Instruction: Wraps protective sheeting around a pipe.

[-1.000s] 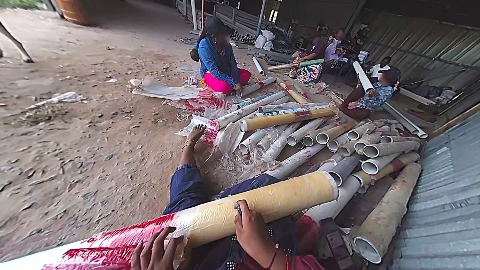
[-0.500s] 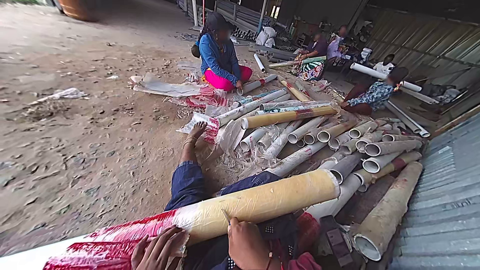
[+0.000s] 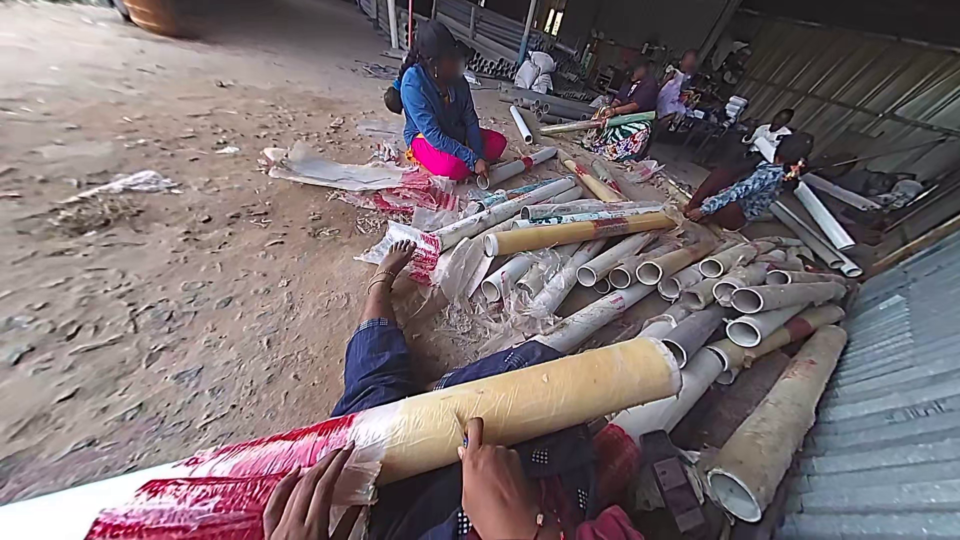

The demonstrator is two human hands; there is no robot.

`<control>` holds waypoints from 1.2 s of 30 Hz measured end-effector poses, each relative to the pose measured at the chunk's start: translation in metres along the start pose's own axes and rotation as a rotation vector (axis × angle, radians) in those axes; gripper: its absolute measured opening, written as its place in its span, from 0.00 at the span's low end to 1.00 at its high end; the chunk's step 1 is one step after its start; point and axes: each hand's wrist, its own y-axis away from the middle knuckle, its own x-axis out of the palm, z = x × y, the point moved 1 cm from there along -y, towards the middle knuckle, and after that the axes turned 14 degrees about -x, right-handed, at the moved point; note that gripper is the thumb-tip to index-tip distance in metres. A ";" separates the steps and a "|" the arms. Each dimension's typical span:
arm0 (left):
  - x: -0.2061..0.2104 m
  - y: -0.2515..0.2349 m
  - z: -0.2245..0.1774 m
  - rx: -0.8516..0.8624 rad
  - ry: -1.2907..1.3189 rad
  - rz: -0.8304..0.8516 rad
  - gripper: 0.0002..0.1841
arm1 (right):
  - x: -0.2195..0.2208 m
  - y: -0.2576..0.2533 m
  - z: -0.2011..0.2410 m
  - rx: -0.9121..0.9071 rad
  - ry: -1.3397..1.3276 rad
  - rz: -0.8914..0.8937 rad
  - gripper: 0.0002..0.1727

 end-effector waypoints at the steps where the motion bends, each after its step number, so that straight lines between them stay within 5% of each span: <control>1: 0.001 0.000 0.001 0.008 -0.009 -0.007 0.27 | 0.000 0.001 0.000 -0.003 0.006 -0.027 0.25; 8: 0.005 0.000 0.007 0.052 -0.011 0.018 0.17 | 0.024 -0.004 -0.016 -0.171 0.142 -0.414 0.20; 13: 0.006 0.001 0.008 0.055 -0.011 -0.001 0.17 | 0.044 -0.023 -0.035 -0.461 0.235 -1.028 0.07; 20: 0.009 0.000 0.009 0.054 0.017 -0.023 0.14 | 0.049 -0.026 -0.032 -0.652 -0.220 -0.879 0.12; 29: 0.010 0.000 0.010 0.058 0.039 -0.035 0.13 | 0.051 -0.036 -0.036 -0.835 -0.138 -1.125 0.12; 36: 0.012 0.000 0.012 0.074 0.026 -0.065 0.13 | 0.048 -0.045 -0.045 -0.761 -0.037 -1.270 0.07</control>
